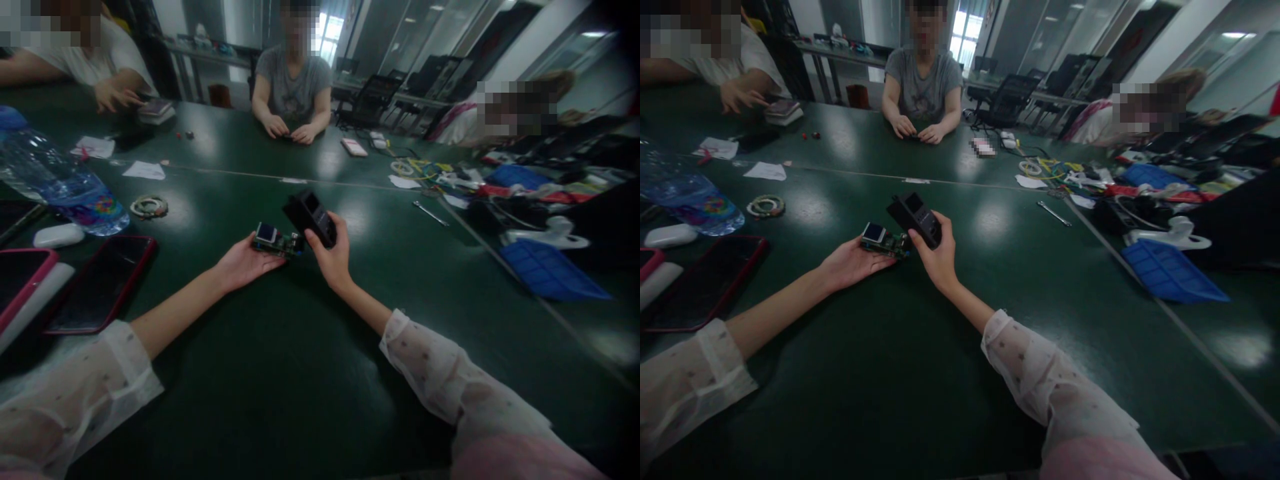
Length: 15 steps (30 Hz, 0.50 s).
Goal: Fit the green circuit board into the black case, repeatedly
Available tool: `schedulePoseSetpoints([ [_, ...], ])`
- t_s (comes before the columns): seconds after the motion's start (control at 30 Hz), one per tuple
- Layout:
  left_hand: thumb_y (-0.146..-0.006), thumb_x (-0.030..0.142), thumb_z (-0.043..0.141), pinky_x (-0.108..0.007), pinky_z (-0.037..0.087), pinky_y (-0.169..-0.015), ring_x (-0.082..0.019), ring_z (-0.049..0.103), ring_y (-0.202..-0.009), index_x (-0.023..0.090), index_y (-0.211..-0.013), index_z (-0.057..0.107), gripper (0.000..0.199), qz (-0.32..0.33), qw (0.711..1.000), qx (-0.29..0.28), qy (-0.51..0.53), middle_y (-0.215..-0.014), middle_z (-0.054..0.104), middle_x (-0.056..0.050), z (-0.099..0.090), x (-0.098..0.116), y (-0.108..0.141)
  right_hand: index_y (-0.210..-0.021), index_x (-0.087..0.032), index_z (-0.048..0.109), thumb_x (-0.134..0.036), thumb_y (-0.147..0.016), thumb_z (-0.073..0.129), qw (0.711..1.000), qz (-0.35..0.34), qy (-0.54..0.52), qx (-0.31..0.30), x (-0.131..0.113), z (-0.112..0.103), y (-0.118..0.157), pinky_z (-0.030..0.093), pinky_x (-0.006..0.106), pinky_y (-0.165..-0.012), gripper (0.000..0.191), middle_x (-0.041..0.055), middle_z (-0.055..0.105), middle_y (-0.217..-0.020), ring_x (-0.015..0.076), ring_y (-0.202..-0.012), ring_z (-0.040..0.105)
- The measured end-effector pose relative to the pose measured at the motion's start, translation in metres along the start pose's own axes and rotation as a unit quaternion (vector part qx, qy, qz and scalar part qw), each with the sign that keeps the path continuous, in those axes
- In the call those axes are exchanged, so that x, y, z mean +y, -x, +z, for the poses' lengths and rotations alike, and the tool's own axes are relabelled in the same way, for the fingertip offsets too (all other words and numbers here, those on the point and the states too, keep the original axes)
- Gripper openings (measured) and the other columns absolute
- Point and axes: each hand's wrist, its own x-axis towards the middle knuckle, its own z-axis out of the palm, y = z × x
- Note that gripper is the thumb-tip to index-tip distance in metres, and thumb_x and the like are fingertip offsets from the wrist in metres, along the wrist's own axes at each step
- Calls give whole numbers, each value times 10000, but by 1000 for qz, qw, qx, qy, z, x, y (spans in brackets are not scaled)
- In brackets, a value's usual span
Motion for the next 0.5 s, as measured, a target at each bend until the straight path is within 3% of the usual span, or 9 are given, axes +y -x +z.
schedulePoseSetpoints([
  [0.07, -1075, 416, 224, -432, 470, -1078, -302, 679, -1191, 89, -1569, 266, 593, 1, 1000, 5, -6, -1328, 647, -232, 0, 0, 0, -1282, -270, 494, -539, -908, 634, 1000, -7, 12, 24, 6, -4, -8, 509, 495, -996, 482, 88, 604, -1181, 287, -1116, 599],
  [0.3, -1068, 440, 242, -450, 460, -1100, -321, 650, -1242, 113, -1594, 197, 621, -7, 1000, -3, -3, -1359, 629, -231, -1, 2, 2, -1237, -246, 545, -483, -869, 693, 997, 1, 77, 7, 53, -19, -27, 500, 523, -978, 462, 107, 632, -1191, 302, -1118, 602],
  [0.5, -1059, 375, 275, -449, 451, -1110, -324, 632, -1268, 107, -1593, 187, 604, -15, 1000, -8, 11, -1416, 591, -235, -1, 1, 3, -1186, -176, 592, -463, -822, 742, 985, 39, 155, -57, 81, -16, -28, 488, 560, -931, 487, 157, 660, -1118, 339, -1038, 601],
])
